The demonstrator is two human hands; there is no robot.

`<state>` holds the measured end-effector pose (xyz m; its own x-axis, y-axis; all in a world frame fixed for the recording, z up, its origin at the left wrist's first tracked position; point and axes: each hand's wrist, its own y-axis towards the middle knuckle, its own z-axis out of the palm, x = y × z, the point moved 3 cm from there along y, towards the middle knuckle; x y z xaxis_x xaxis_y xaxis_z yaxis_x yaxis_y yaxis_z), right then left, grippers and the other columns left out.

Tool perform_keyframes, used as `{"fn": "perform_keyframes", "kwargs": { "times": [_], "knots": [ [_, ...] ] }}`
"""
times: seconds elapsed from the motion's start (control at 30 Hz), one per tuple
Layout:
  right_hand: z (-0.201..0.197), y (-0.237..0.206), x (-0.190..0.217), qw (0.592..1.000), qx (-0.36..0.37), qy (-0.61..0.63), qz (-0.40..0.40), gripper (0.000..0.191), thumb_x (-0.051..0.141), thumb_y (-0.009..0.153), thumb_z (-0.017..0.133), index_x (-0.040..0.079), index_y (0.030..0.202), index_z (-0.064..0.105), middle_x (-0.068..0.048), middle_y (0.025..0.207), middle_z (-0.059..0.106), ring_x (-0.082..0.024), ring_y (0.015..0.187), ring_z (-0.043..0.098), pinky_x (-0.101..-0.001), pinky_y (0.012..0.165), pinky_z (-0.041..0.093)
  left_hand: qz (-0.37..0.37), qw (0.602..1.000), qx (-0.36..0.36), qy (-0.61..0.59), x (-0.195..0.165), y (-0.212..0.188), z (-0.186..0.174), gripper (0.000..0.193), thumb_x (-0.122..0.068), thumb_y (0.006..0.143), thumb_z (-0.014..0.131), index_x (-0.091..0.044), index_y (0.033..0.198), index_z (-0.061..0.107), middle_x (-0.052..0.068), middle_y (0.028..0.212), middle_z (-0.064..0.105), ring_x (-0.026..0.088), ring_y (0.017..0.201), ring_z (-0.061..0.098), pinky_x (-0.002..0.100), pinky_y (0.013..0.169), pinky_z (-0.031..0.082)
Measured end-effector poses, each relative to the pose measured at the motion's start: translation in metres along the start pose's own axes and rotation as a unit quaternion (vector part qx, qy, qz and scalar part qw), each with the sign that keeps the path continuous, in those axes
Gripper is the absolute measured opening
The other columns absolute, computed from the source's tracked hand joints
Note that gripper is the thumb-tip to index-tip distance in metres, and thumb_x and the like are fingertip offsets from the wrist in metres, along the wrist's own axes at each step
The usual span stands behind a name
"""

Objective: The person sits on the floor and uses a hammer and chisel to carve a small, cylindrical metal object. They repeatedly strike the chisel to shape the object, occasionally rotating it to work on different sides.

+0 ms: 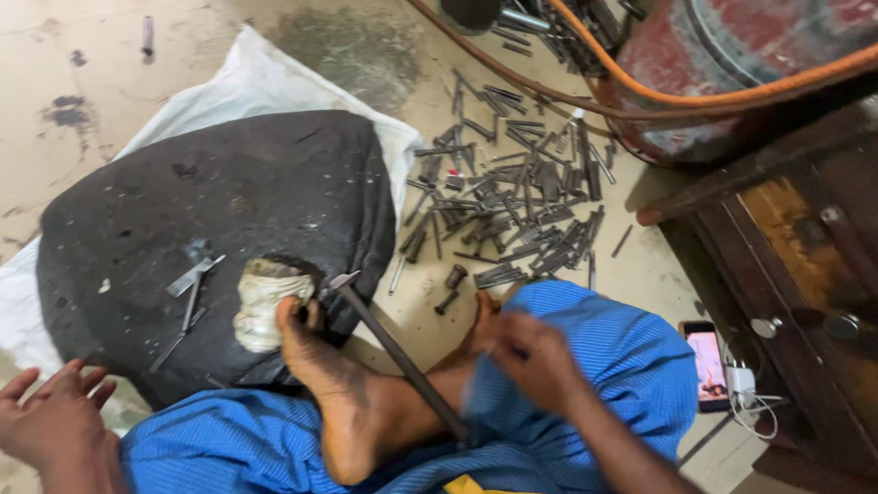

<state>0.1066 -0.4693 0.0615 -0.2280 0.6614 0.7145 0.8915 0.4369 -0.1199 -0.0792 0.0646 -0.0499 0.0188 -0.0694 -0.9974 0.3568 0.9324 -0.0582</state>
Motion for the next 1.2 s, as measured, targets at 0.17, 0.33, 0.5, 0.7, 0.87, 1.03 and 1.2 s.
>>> {"fn": "perform_keyframes", "kwargs": {
  "times": [0.17,0.33,0.5,0.7,0.87,1.03,1.2],
  "knots": [
    [-0.096,0.047,-0.099,0.977,-0.147,0.101,0.113,0.027,0.01,0.094,0.07,0.006,0.121,0.075,-0.008,0.099,0.079,-0.017,0.089,0.072,-0.0334,0.081,0.059,0.051,0.997,0.015,0.063,-0.009,-0.013,0.017,0.061,0.016,0.102,0.055,0.002,0.155,0.027,0.021,0.118,0.068,0.021,0.092,0.076,0.037,0.076,0.066],
    [-0.097,0.071,-0.148,0.933,-0.085,0.241,0.252,0.028,0.01,0.096,0.066,0.004,0.122,0.073,-0.014,0.094,0.078,-0.015,0.073,0.069,-0.0318,0.066,0.057,0.085,0.976,-0.038,0.196,-0.015,-0.018,0.031,0.044,0.014,0.099,0.056,0.013,0.141,0.042,0.021,0.109,0.069,0.023,0.088,0.075,0.035,0.075,0.065],
    [-0.068,0.101,-0.119,0.994,-0.004,-0.072,0.078,0.032,0.02,0.089,0.073,0.008,0.119,0.075,-0.015,0.096,0.078,-0.025,0.082,0.073,-0.0357,0.076,0.059,0.019,0.98,-0.014,0.197,-0.015,-0.014,0.035,0.022,0.006,0.103,0.059,0.013,0.124,0.055,0.017,0.1,0.072,0.02,0.083,0.075,0.032,0.072,0.061],
    [-0.022,0.157,-0.092,0.963,0.065,-0.255,0.055,0.035,0.031,0.087,0.071,0.005,0.111,0.074,-0.021,0.099,0.074,-0.039,0.093,0.071,-0.0476,0.084,0.055,0.161,0.954,-0.013,0.255,-0.019,-0.024,0.034,0.062,0.013,0.096,0.058,0.007,0.153,0.033,0.021,0.11,0.066,0.025,0.081,0.07,0.035,0.06,0.056],
    [0.004,0.181,-0.085,0.934,0.006,-0.322,0.155,0.03,0.025,0.087,0.062,0.003,0.097,0.079,-0.027,0.099,0.073,-0.044,0.094,0.072,-0.0537,0.086,0.057,0.136,0.982,0.048,0.125,-0.018,-0.016,0.026,0.048,0.004,0.109,0.062,0.0,0.15,0.037,0.019,0.13,0.061,0.022,0.094,0.069,0.034,0.079,0.06],
    [-0.003,0.17,-0.065,0.889,0.126,-0.404,0.173,0.044,0.055,0.083,0.069,0.027,0.114,0.08,-0.014,0.117,0.075,-0.039,0.108,0.071,-0.0496,0.094,0.056,0.21,0.922,-0.016,0.325,-0.055,-0.074,0.035,0.02,-0.011,0.103,0.064,-0.004,0.122,0.068,0.014,0.101,0.071,0.024,0.083,0.07,0.038,0.076,0.055],
    [0.002,0.1,0.009,0.96,0.115,-0.231,0.111,0.034,0.034,0.085,0.076,0.01,0.109,0.078,-0.015,0.083,0.079,-0.028,0.073,0.077,-0.0391,0.067,0.061,0.403,0.823,0.219,0.335,-0.115,-0.192,0.112,0.043,-0.014,0.087,0.057,-0.001,0.129,0.058,0.015,0.128,0.066,0.033,0.116,0.066,0.044,0.1,0.054]
  ]
}}
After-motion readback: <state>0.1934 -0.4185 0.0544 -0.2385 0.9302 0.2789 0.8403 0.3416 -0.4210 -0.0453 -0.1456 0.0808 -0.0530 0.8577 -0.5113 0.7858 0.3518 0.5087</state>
